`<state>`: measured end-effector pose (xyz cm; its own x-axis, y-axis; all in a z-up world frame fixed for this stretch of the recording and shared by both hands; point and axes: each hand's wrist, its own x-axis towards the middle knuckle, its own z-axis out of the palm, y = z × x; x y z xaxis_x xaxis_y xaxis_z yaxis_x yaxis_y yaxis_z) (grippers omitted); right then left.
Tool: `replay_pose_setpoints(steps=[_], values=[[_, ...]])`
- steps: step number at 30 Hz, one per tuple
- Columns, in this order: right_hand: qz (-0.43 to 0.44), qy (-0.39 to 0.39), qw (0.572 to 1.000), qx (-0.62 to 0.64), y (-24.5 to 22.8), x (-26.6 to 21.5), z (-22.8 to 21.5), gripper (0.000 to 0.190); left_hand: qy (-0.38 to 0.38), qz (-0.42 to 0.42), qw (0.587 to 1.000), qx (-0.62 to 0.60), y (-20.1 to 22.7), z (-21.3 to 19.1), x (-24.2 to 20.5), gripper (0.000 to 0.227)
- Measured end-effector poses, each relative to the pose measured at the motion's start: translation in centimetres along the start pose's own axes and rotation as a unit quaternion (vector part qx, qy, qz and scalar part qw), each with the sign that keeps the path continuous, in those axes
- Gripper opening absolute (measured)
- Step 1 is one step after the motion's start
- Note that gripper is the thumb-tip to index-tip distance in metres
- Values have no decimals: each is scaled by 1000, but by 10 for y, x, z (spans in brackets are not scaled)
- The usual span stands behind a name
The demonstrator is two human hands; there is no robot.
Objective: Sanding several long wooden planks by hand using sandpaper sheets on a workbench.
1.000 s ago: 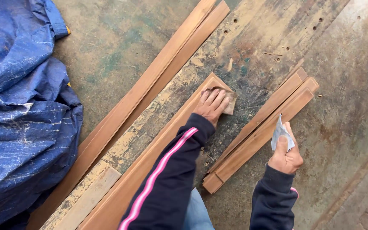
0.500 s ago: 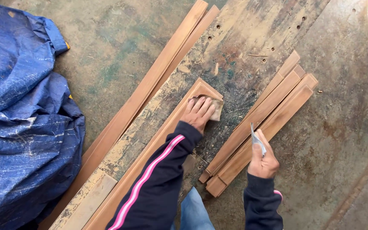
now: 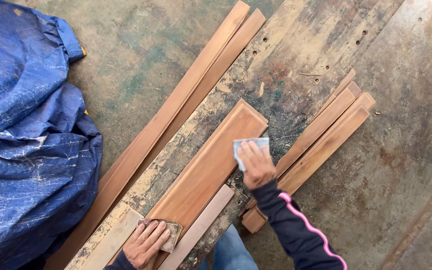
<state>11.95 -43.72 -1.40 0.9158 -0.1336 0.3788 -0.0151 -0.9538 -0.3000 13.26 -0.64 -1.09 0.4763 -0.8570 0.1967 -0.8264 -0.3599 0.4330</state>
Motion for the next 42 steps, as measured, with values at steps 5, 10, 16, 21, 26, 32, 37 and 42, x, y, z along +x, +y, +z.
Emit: replay_pose_setpoints(steps=[5,10,16,21,26,32,37,42], values=[[76,11,997,-17,-44,-11,4,43,-2,-1,1000,-17,2,-2,2,49],[-3,12,1000,2,-9,2,4,32,-7,8,1000,-25,0,-4,4,48],[86,16,987,-138,-25,-15,21,36,3,-11,999,-36,1,-8,10,45],[15,19,995,-95,15,-12,23,26,-5,2,1000,-26,-2,-6,6,46],[104,-12,988,-111,-36,-17,13,35,-1,1,1000,-20,-1,-2,-1,46],[18,11,993,-114,6,0,14,34,14,4,1000,-18,-1,-3,4,45],[128,3,981,-149,-21,-6,13,37,10,1,999,-34,-3,-6,9,43],[30,3,992,-125,-3,-27,16,33,-2,-3,1000,-6,0,5,-7,44]])
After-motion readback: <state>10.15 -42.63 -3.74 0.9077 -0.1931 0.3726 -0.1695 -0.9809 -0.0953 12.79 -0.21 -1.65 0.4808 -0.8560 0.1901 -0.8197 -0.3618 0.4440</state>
